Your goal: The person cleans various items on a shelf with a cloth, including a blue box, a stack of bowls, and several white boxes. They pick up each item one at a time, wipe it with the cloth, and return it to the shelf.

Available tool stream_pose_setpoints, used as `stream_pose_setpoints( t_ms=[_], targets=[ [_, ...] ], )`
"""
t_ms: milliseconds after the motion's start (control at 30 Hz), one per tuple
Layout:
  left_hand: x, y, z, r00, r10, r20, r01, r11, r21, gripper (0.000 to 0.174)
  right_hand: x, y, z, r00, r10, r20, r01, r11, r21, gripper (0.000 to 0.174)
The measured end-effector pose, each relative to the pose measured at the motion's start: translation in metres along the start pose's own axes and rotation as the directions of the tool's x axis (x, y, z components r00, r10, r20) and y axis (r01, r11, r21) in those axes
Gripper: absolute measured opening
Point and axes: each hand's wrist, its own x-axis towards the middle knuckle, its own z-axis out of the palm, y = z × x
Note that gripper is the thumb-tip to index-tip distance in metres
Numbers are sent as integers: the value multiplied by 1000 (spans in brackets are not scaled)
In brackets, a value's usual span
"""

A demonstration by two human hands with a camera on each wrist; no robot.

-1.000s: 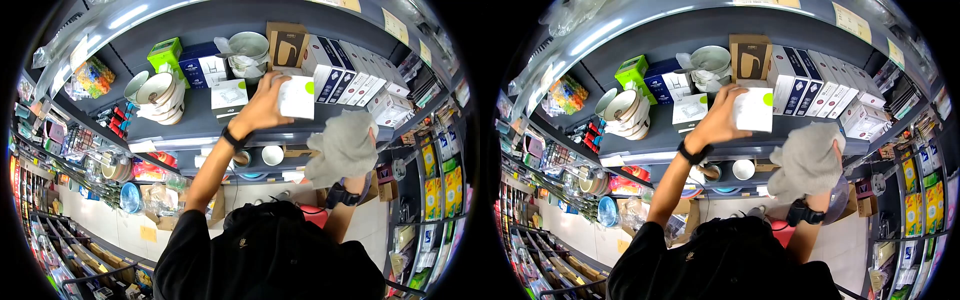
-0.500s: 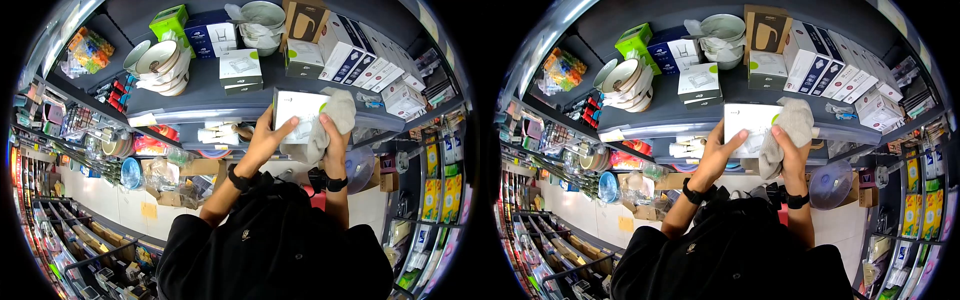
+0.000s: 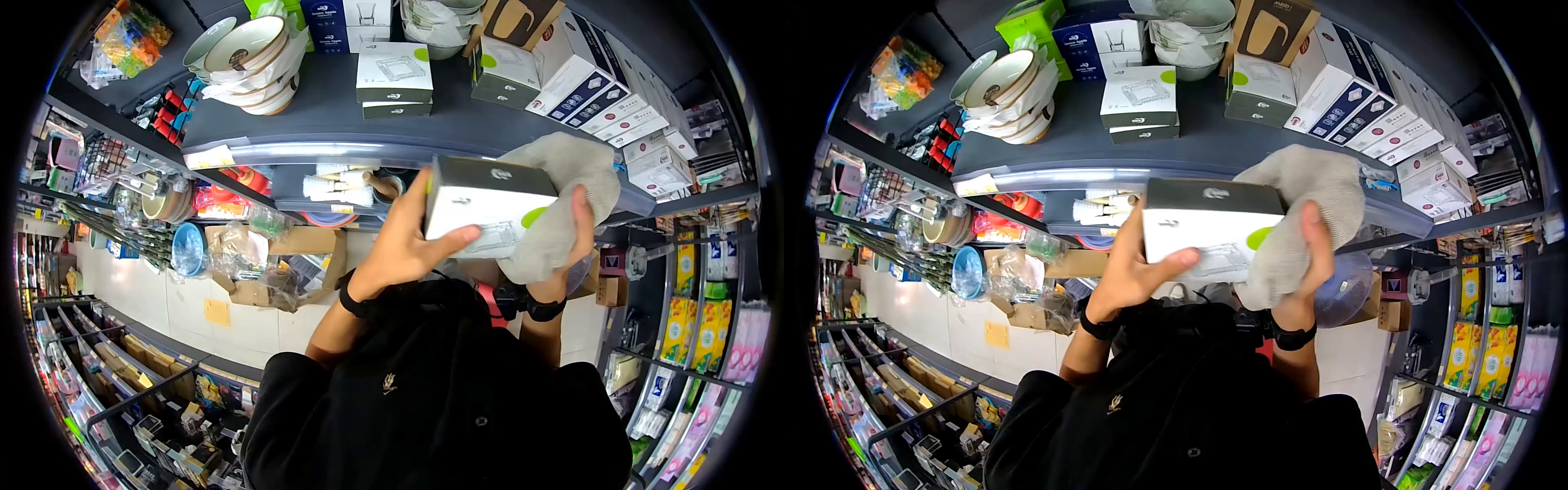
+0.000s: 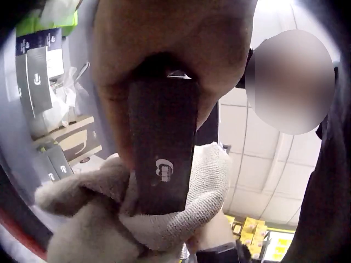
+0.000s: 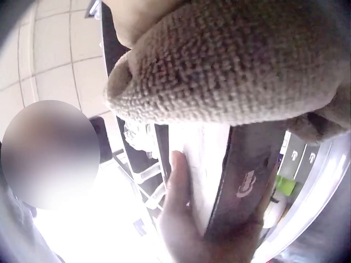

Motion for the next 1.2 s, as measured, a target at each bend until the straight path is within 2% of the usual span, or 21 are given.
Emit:
stream_pose_setpoints(
  t_ms=[33,67,100,133,167,233,267,300,367,400,433,467,567,667,767,967,1033,1100,1133,1167,1200],
  targets=[
    [-2,2,2,998,-60,-36,51,976,-210,62,4,12,-10,942,-337,0,329,921,-210,54],
    [-4,-10,2,989,-125,-73,92,931,-353,63,11,12,-18,983,-179,-41,183,977,112,52],
    [-7,-21,1,975,-197,-98,125,863,-490,63,15,-7,-15,984,-175,-38,178,978,105,52],
    [-8,-27,3,962,-247,-114,129,784,-607,61,21,-33,-15,988,112,101,-145,900,412,55],
    [-6,-32,2,962,-248,-114,128,780,-613,61,23,-49,-13,891,328,313,-453,643,617,57],
    [-4,-39,2,979,-187,-85,120,853,-508,59,4,-45,-9,887,254,386,-443,708,551,59],
    [-3,-28,8,984,-172,-35,153,937,-314,61,-5,-37,-4,927,210,311,-254,961,108,58],
    [-1,-26,13,990,-141,25,141,930,-340,68,-11,-33,0,954,127,272,-15,925,-379,58],
    [0,-29,5,979,-145,141,186,921,-343,72,-8,-39,9,944,133,301,-5,921,-391,60],
    [0,-28,0,971,-108,212,171,936,-307,72,-12,-43,13,924,270,269,-272,962,-29,59],
    [1,-26,-5,956,-72,283,152,950,-271,73,-12,-45,15,870,400,288,-483,808,338,58],
    [0,-25,-5,948,-57,315,157,940,-302,73,2,-46,2,664,663,346,-748,575,333,69],
    [7,-26,-18,913,-111,393,219,946,-241,70,-5,-52,-6,760,554,341,-626,765,154,69],
    [25,-35,-40,866,-41,498,30,999,30,64,0,-68,-12,763,575,295,-606,795,17,68],
    [43,-17,-46,830,-27,557,-119,967,224,67,14,-69,-1,609,526,594,-253,838,-483,65],
    [62,12,-45,669,-327,667,-69,866,494,66,4,-51,8,658,550,515,-318,822,-472,53],
    [58,0,-42,681,-339,649,-18,878,477,64,-2,-43,5,757,433,490,-226,877,-424,51],
    [53,-12,-36,846,-23,532,-130,960,247,61,-10,-39,0,766,448,461,-258,871,-418,50],
    [48,-13,-35,889,-68,453,-56,965,255,62,-15,-39,0,793,481,374,-358,865,-352,48],
    [46,-8,-34,892,-278,358,197,949,245,63,-20,-39,1,807,516,286,-448,851,-274,46],
    [39,-13,-35,931,-247,269,260,966,-13,63,-24,-41,2,806,518,287,-448,851,-275,46]
  ],
)
